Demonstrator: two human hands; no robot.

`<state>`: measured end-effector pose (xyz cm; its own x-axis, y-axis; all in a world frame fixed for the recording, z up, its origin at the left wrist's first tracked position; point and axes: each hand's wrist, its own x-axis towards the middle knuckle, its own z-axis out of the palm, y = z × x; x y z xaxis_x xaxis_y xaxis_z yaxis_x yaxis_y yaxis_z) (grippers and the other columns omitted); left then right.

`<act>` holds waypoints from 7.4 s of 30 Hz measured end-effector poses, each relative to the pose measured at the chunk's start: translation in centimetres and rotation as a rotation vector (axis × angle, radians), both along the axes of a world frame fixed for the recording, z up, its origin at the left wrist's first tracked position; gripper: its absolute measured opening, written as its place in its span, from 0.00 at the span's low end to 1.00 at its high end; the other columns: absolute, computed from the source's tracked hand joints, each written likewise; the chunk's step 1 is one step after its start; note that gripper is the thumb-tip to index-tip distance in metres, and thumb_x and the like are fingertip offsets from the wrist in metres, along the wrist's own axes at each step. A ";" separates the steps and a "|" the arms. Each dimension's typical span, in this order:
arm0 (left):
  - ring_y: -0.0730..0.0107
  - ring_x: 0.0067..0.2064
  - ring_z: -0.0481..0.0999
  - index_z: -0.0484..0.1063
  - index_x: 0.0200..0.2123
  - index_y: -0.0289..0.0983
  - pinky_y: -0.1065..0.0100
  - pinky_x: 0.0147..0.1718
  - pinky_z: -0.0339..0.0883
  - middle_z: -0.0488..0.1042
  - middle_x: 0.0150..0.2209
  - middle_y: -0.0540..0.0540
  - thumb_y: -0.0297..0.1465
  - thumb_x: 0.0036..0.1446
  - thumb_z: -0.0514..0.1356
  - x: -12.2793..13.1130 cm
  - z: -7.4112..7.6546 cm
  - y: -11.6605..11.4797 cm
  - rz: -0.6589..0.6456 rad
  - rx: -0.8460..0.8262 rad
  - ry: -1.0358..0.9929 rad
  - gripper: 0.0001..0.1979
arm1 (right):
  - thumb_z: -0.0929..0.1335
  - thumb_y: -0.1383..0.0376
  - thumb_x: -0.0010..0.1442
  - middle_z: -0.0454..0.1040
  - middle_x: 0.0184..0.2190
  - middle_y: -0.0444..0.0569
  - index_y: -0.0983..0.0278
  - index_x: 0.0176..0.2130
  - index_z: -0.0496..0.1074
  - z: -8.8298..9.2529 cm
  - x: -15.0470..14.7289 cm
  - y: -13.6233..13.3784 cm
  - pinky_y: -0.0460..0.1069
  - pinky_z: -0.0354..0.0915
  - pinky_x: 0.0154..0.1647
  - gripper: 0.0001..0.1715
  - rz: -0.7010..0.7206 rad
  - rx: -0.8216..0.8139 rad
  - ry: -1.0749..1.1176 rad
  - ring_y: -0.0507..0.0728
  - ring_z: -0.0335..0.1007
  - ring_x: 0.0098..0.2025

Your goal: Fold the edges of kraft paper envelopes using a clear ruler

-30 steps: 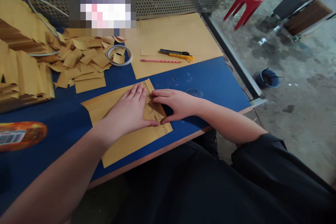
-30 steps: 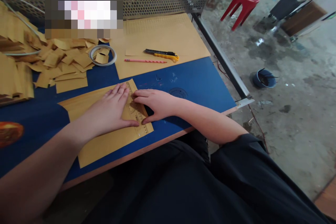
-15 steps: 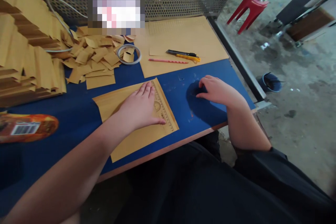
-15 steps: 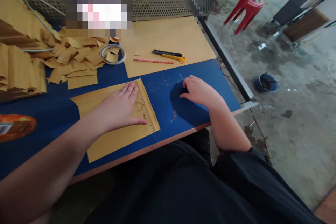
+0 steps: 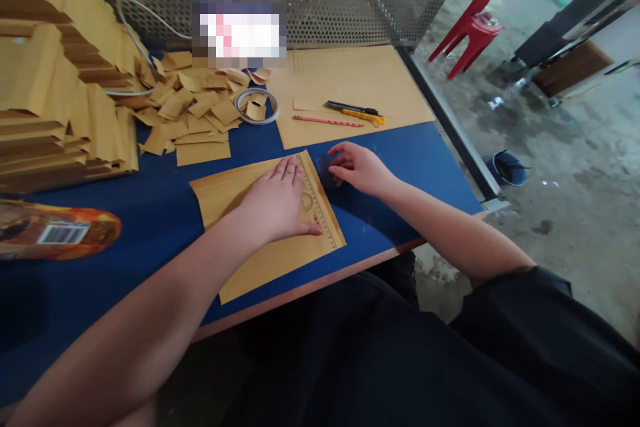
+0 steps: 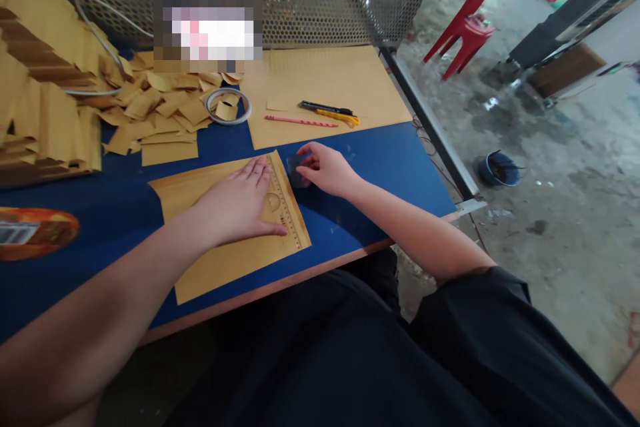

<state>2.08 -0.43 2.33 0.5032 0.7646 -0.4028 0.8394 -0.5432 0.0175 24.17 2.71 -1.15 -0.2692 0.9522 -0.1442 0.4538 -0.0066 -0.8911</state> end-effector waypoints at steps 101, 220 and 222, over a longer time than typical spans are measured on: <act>0.35 0.82 0.48 0.51 0.77 0.16 0.54 0.79 0.45 0.46 0.80 0.20 0.62 0.51 0.69 0.4 0.8 0.4 0.010 -0.006 0.016 0.69 | 0.59 0.69 0.77 0.84 0.47 0.63 0.70 0.58 0.70 3.7 -7.5 -2.5 0.52 0.70 0.39 0.16 0.260 0.223 -0.841 0.64 0.83 0.44; 0.44 0.76 0.67 0.72 0.69 0.29 0.51 0.77 0.61 0.71 0.73 0.32 0.49 0.63 0.68 -4.1 -3.3 0.9 -0.027 0.209 -0.520 0.40 | 0.64 0.65 0.77 0.75 0.68 0.66 0.70 0.59 0.77 -2.1 -2.5 -15.4 0.63 0.65 0.78 0.20 0.378 0.790 -0.558 0.66 0.69 0.75; 0.43 0.77 0.66 0.70 0.71 0.30 0.50 0.77 0.59 0.70 0.74 0.32 0.51 0.61 0.70 -4.1 -3.3 0.7 -0.019 0.203 -0.499 0.44 | 0.64 0.68 0.75 0.74 0.69 0.65 0.70 0.61 0.77 -2.1 -2.3 -15.3 0.62 0.66 0.78 0.20 0.379 0.797 -0.535 0.65 0.69 0.75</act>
<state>-1.98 0.31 -0.92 0.6101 0.7911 0.0440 0.7458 -0.5922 0.3051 21.84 -12.58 -3.29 -0.6578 0.6900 0.3021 0.6417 0.7234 -0.2548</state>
